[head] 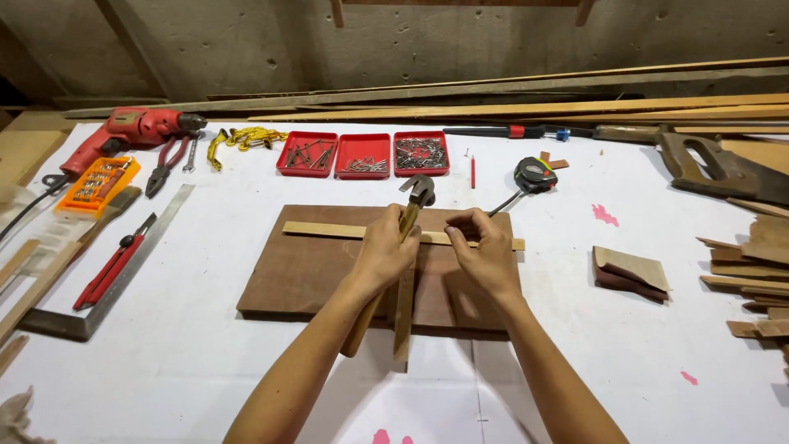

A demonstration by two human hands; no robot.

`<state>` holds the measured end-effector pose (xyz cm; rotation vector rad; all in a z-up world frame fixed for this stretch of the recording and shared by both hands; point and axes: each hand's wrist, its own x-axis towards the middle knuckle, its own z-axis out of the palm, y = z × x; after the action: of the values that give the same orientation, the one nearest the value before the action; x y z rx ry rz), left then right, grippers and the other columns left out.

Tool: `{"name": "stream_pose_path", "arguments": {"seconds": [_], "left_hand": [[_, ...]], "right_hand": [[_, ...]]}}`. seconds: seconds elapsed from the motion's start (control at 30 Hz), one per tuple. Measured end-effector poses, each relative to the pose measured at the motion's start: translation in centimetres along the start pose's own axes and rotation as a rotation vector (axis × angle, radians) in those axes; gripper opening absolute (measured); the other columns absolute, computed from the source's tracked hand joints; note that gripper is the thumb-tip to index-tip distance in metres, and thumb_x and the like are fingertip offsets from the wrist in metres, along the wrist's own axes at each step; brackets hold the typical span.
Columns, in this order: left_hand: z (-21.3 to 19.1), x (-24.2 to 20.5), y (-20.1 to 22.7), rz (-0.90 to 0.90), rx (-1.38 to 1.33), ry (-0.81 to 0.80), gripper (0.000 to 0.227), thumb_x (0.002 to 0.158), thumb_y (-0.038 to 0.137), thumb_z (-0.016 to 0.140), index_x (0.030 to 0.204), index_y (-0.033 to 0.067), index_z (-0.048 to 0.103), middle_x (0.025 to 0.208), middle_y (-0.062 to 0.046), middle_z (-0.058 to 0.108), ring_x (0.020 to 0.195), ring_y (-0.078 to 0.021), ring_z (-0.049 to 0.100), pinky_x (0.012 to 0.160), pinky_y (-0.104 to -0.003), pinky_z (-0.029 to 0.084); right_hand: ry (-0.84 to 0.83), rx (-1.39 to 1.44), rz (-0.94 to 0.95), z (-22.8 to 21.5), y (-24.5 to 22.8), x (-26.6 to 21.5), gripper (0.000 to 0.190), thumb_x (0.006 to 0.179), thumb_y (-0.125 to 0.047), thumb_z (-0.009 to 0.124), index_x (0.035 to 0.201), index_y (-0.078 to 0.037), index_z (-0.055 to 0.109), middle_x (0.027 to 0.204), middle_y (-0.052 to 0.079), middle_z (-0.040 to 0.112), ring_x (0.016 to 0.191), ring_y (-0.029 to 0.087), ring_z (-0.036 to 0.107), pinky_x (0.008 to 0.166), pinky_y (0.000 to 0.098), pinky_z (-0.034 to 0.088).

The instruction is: Measure wood strips and assemble a frame structure using a measuring tape, pencil, and hammer.

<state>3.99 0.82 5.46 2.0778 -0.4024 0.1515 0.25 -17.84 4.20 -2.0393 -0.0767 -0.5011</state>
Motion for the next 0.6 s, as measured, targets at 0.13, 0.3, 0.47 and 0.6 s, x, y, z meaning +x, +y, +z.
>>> {"name": "stream_pose_path", "arguments": {"seconds": [0.13,0.3,0.47,0.6], "left_hand": [[-1.2,-1.1,-2.0,0.002,0.014,0.044,0.034,0.087,0.025,0.071,0.104,-0.0014,0.058,0.082,-0.023,0.066,0.078,-0.0399,0.068,0.073,-0.048,0.053],[-1.7,-1.3,-4.1,-0.110,0.032,-0.033,0.034,0.090,0.024,0.066,0.113,0.0004,0.058,0.087,-0.019,0.070,0.084,-0.0332,0.071,0.080,-0.046,0.053],[-2.4,-1.6,-4.4,-0.114,-0.025,-0.038,0.040,0.091,0.022,0.063,0.123,-0.0007,0.059,0.092,-0.019,0.071,0.089,-0.0325,0.072,0.084,-0.045,0.055],[-2.9,-1.5,-4.1,-0.132,-0.072,-0.074,0.039,0.091,0.020,0.062,0.123,-0.0021,0.060,0.096,-0.020,0.072,0.092,-0.0330,0.072,0.086,-0.044,0.055]], "right_hand": [[-0.059,0.002,-0.020,3.1,2.7,0.2,0.011,0.092,-0.014,0.072,0.103,-0.010,0.073,0.098,0.005,0.078,0.088,0.014,0.076,0.080,0.0299,0.063],[-0.130,-0.012,0.004,4.8,3.7,0.7,0.009,0.093,-0.015,0.071,0.102,-0.013,0.073,0.095,0.003,0.078,0.081,0.012,0.075,0.072,0.0295,0.063],[-0.195,-0.044,0.250,5.3,1.1,1.3,0.010,0.099,-0.015,0.069,0.107,-0.011,0.073,0.091,0.009,0.079,0.070,0.021,0.070,0.061,0.0382,0.057],[-0.138,0.074,0.281,6.5,2.6,1.5,0.009,0.093,-0.010,0.069,0.100,-0.010,0.073,0.089,0.004,0.078,0.072,0.012,0.074,0.060,0.0288,0.063]]}}
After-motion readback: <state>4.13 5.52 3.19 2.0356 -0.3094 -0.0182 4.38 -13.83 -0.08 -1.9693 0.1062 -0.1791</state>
